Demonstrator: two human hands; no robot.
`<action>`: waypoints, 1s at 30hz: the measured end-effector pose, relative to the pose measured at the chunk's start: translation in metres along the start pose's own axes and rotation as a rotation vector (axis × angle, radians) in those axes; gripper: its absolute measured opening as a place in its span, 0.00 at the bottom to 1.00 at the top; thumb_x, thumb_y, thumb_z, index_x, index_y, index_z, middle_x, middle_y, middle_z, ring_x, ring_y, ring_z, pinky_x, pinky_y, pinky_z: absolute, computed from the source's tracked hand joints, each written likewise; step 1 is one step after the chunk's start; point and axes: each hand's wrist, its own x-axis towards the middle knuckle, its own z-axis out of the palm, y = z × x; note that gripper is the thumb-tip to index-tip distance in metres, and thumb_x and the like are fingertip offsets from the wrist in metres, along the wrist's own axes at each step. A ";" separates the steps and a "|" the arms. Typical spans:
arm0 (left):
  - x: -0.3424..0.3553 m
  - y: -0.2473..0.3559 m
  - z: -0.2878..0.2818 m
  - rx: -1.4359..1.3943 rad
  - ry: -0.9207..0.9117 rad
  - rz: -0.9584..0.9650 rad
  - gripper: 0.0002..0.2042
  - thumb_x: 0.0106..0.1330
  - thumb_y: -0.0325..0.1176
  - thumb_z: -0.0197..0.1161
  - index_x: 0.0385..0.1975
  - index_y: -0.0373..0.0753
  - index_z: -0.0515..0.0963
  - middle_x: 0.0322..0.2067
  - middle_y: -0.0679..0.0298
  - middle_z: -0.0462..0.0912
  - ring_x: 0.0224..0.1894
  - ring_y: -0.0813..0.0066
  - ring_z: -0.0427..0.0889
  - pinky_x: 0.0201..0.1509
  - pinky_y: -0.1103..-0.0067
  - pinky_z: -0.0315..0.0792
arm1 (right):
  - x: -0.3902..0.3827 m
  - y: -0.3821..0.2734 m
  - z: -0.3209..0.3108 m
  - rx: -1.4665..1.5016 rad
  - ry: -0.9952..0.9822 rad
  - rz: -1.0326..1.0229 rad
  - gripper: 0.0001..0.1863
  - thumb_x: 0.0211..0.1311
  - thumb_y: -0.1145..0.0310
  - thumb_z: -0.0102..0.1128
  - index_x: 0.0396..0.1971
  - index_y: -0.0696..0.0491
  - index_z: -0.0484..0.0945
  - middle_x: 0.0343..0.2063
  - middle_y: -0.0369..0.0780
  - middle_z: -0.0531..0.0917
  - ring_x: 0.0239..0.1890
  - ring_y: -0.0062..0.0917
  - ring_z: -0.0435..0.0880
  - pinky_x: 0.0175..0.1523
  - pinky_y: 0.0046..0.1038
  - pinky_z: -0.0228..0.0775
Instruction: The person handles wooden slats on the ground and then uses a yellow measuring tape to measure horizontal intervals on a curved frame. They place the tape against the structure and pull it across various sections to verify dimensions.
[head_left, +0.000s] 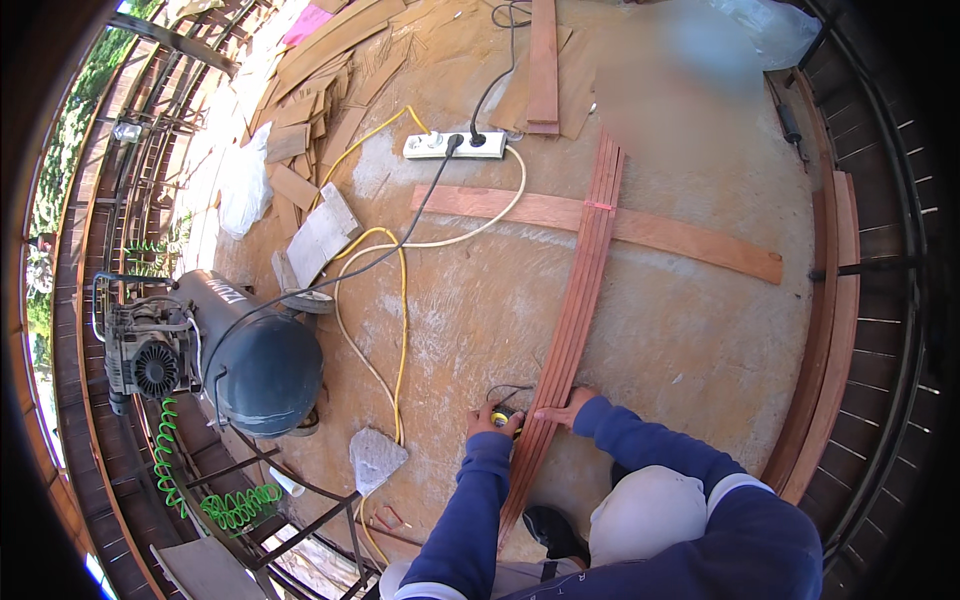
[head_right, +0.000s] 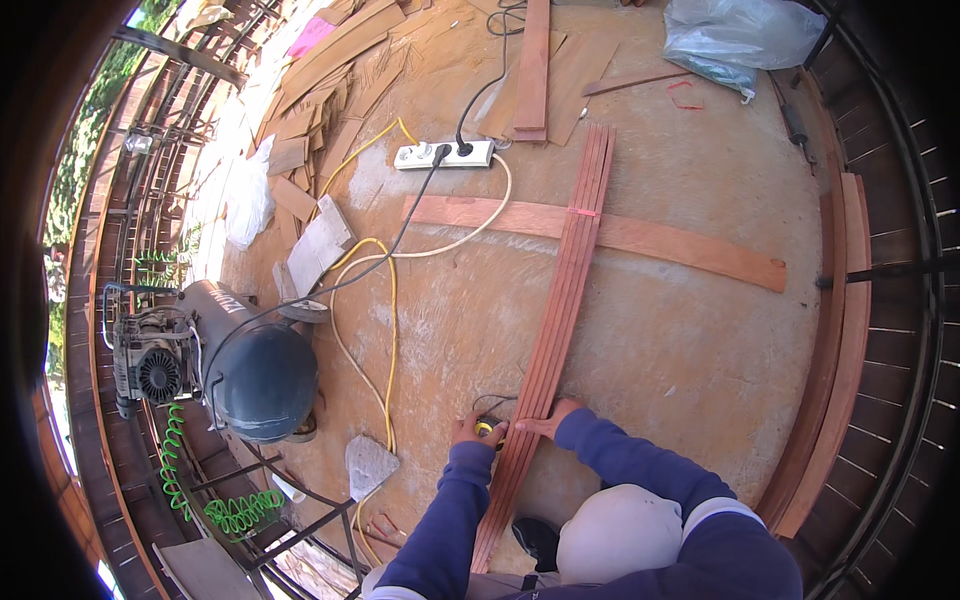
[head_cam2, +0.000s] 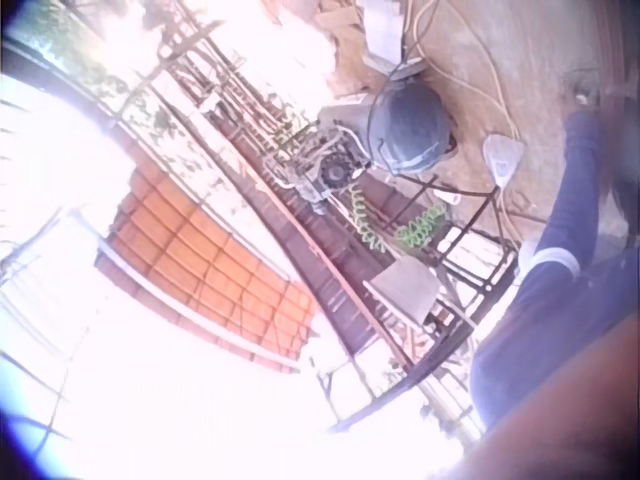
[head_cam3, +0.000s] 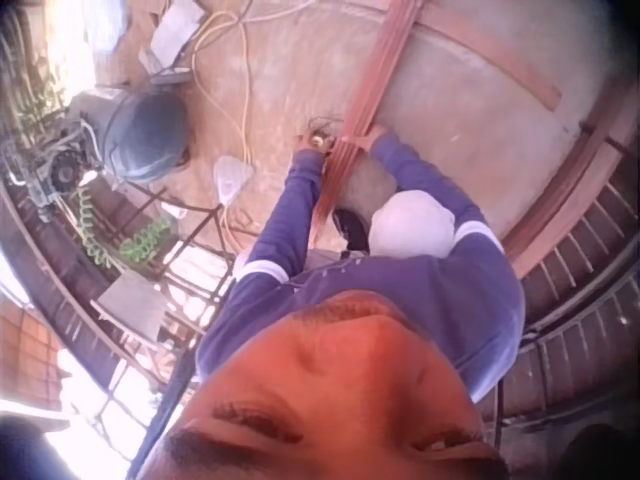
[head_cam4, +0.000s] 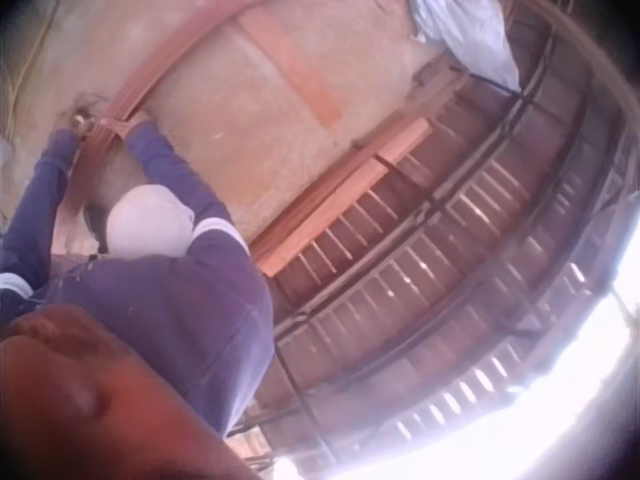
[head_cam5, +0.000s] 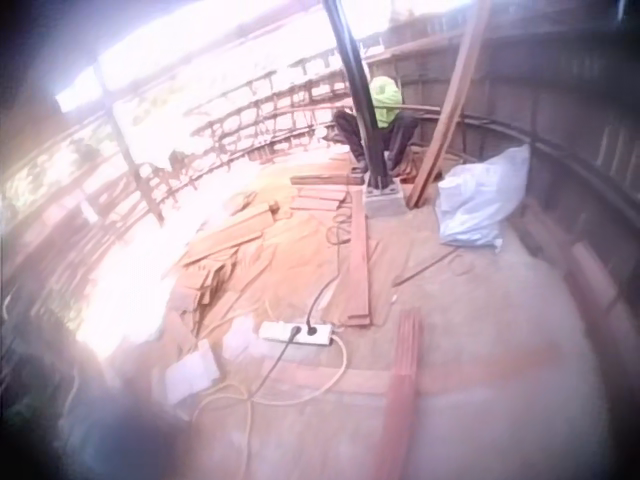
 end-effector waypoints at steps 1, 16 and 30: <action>0.000 -0.007 0.003 -0.012 0.025 -0.001 0.35 0.44 0.55 0.77 0.50 0.42 0.77 0.49 0.45 0.74 0.51 0.45 0.78 0.55 0.64 0.74 | 0.000 0.001 0.000 0.027 -0.003 -0.027 0.52 0.40 0.20 0.58 0.46 0.58 0.83 0.42 0.55 0.83 0.45 0.43 0.84 0.49 0.36 0.77; 0.050 -0.038 -0.051 0.124 0.659 0.097 0.39 0.44 0.49 0.79 0.55 0.35 0.71 0.48 0.44 0.76 0.51 0.46 0.75 0.57 0.63 0.69 | -0.005 -0.003 -0.010 -0.138 -0.021 -0.085 0.49 0.45 0.19 0.53 0.48 0.52 0.83 0.42 0.52 0.85 0.44 0.48 0.83 0.51 0.39 0.75; -0.057 0.068 0.024 -0.061 -0.021 0.196 0.32 0.49 0.36 0.68 0.57 0.42 0.65 0.46 0.47 0.78 0.46 0.45 0.80 0.49 0.63 0.75 | 0.061 -0.096 -0.158 0.198 1.113 -0.241 0.55 0.46 0.68 0.71 0.71 0.61 0.45 0.70 0.60 0.45 0.71 0.54 0.52 0.73 0.38 0.53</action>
